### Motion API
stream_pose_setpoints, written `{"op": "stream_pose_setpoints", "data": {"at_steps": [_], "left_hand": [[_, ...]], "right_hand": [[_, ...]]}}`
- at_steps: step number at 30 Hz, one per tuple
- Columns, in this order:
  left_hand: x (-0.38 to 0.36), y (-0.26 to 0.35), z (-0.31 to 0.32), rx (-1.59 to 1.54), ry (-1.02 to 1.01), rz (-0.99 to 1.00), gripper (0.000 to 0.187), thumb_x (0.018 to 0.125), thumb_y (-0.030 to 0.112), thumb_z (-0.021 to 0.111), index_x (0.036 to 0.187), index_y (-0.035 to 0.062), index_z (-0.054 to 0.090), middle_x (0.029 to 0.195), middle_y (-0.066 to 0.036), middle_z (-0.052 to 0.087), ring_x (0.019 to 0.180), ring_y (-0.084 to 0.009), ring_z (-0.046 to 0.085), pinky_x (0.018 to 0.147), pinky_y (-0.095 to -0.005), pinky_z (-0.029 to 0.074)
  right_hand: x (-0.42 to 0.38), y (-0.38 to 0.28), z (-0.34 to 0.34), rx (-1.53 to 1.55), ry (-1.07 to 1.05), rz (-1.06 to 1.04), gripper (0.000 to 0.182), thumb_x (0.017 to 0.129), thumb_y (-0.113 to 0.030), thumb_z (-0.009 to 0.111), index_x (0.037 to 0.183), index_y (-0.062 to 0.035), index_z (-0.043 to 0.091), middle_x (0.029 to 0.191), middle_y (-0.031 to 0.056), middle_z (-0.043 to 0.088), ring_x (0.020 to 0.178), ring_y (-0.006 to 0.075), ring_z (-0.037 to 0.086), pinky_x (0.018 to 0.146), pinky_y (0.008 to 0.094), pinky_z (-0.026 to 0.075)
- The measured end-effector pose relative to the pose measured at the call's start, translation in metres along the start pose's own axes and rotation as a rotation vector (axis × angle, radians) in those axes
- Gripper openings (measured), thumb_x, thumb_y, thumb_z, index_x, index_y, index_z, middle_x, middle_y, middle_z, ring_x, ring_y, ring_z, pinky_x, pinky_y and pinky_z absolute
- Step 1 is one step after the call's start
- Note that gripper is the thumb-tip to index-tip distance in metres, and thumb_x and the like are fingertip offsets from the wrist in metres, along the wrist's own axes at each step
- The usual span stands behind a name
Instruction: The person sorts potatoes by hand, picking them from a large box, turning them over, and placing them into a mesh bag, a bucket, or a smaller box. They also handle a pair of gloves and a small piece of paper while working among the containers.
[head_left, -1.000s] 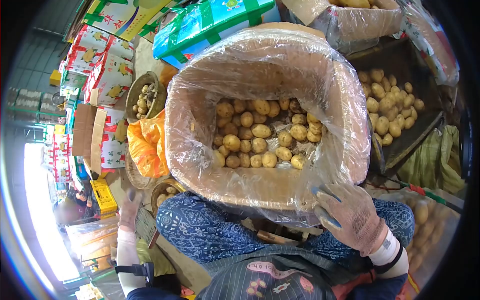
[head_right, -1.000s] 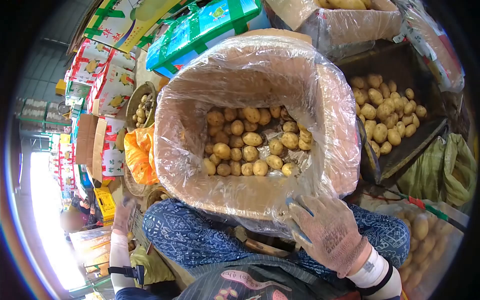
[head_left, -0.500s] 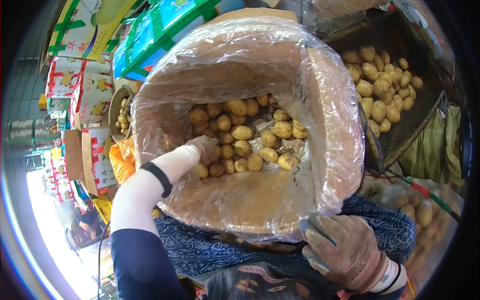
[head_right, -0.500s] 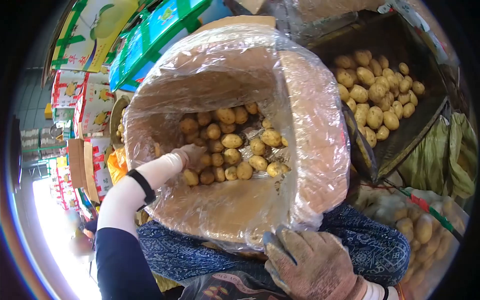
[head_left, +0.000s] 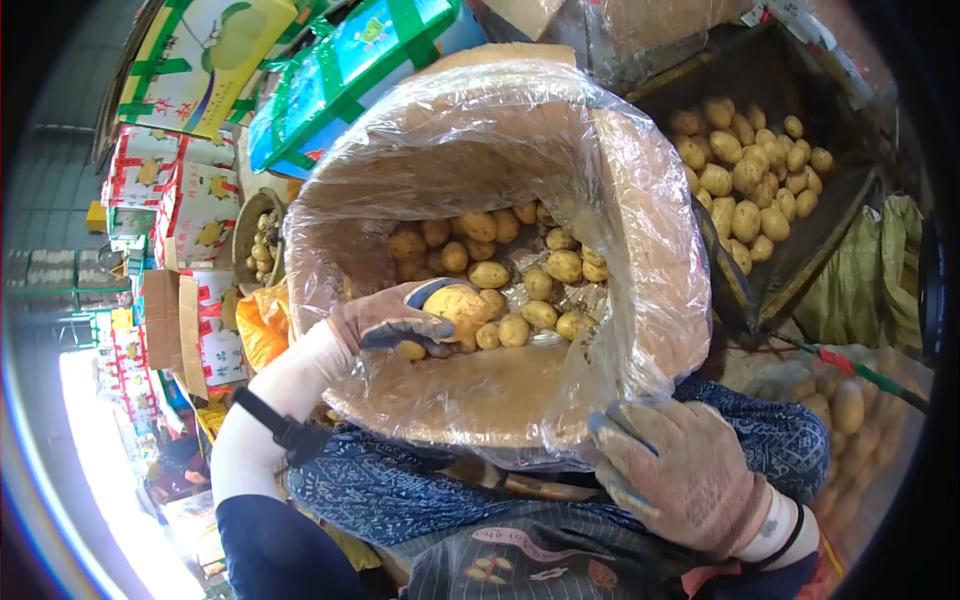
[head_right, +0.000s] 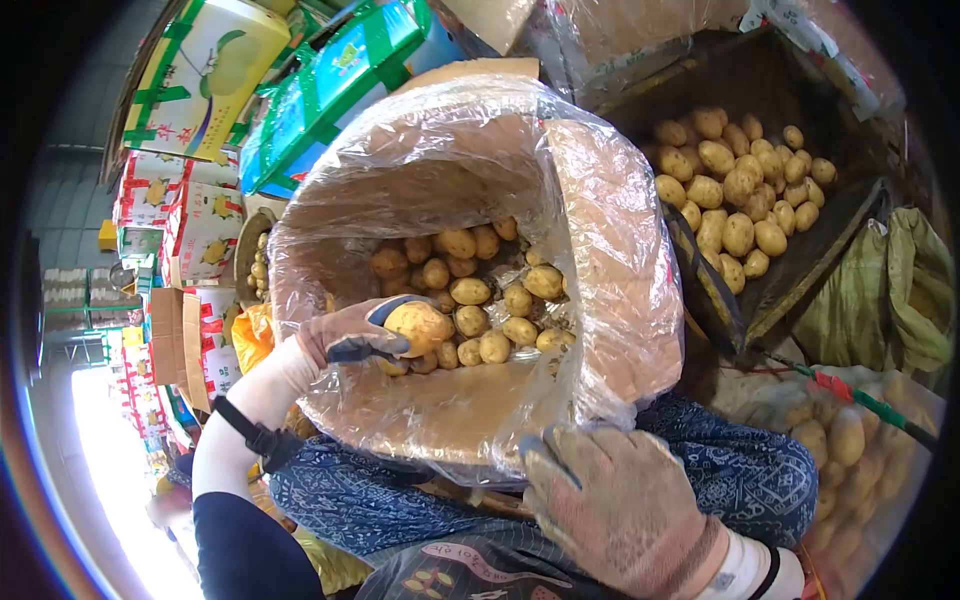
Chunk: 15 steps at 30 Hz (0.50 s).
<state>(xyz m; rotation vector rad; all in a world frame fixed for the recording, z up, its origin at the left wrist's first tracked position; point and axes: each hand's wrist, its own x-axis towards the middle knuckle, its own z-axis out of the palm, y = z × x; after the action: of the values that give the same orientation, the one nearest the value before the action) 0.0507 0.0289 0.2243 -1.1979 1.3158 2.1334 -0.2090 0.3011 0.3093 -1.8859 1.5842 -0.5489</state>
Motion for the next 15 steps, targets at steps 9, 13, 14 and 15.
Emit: {"op": "stream_pose_setpoints", "data": {"at_steps": [9, 13, 14, 15], "left_hand": [[-0.079, -0.02, 0.075, -0.265, -0.171, 0.3, 0.087, 0.075, 0.024, 0.082, 0.146, -0.0002, 0.037, 0.126, -0.013, 0.059, 0.109, -0.0234, 0.062, 0.089, -0.0342, 0.055], [-0.079, -0.044, 0.092, -0.387, -0.135, 0.429, 0.088, 0.076, 0.023, 0.081, 0.147, -0.0004, 0.034, 0.137, -0.016, 0.053, 0.121, -0.0279, 0.056, 0.1, -0.038, 0.05], [-0.079, -0.044, 0.097, -0.435, -0.152, 0.43, 0.089, 0.075, 0.022, 0.083, 0.147, -0.0003, 0.034, 0.137, -0.016, 0.052, 0.121, -0.0274, 0.056, 0.102, -0.0376, 0.048], [-0.079, -0.041, 0.102, -0.482, -0.171, 0.43, 0.091, 0.074, 0.021, 0.084, 0.147, -0.0001, 0.034, 0.138, -0.015, 0.052, 0.121, -0.0268, 0.056, 0.103, -0.0372, 0.047]], "right_hand": [[0.004, 0.005, 0.021, -0.071, 0.154, -0.101, 0.039, 0.078, -0.013, 0.069, 0.117, -0.0099, 0.062, 0.103, 0.0113, 0.065, 0.091, 0.0306, 0.064, 0.078, 0.0409, 0.049], [0.008, 0.0, 0.027, -0.086, 0.161, -0.044, 0.034, 0.085, -0.026, 0.068, 0.115, -0.0105, 0.061, 0.109, 0.0123, 0.066, 0.099, 0.03, 0.065, 0.083, 0.0413, 0.052], [0.009, 0.0, 0.029, -0.093, 0.167, -0.04, 0.034, 0.085, -0.026, 0.068, 0.115, -0.0105, 0.061, 0.109, 0.0123, 0.066, 0.099, 0.03, 0.065, 0.083, 0.0413, 0.052], [0.011, 0.0, 0.032, -0.065, 0.233, -0.088, 0.035, 0.086, -0.028, 0.068, 0.116, -0.0102, 0.061, 0.108, 0.0131, 0.067, 0.099, 0.031, 0.065, 0.083, 0.0419, 0.052]]}}
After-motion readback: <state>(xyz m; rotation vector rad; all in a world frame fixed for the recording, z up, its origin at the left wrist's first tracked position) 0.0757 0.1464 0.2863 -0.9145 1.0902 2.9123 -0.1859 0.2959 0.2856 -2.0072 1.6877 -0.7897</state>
